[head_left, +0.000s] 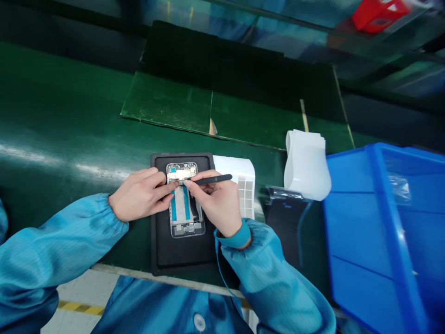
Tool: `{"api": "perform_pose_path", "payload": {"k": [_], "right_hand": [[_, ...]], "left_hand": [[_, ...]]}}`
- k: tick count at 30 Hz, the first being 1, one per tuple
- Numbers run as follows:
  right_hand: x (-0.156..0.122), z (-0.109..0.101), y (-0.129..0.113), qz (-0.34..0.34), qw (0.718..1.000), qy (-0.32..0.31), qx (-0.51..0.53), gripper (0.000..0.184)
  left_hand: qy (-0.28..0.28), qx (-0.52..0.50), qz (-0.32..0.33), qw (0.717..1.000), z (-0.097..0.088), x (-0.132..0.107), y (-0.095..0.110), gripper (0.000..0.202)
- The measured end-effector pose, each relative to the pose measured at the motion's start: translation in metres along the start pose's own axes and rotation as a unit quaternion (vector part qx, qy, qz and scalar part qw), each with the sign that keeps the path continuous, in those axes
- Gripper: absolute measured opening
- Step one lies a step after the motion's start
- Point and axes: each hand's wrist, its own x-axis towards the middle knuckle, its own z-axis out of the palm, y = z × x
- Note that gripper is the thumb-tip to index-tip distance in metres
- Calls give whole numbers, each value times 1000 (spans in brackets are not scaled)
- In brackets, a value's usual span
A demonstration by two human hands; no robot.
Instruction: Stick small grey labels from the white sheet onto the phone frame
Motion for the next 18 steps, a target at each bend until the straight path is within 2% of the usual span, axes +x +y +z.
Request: {"api": "perform_pose_path", "payload": {"k": [7, 13, 18], "right_hand": [[-1, -2, -1, 2, 1000, 16, 4, 14], [0, -1, 2, 22, 996, 46, 67, 18], [1, -1, 2, 39, 994, 52, 84, 19]], "left_hand": [[-11, -5, -2, 1000, 0, -2, 1, 25], [-82, 43, -4, 996, -5, 2, 1, 33], [-104, -3, 31, 994, -9, 0, -4, 31]]}}
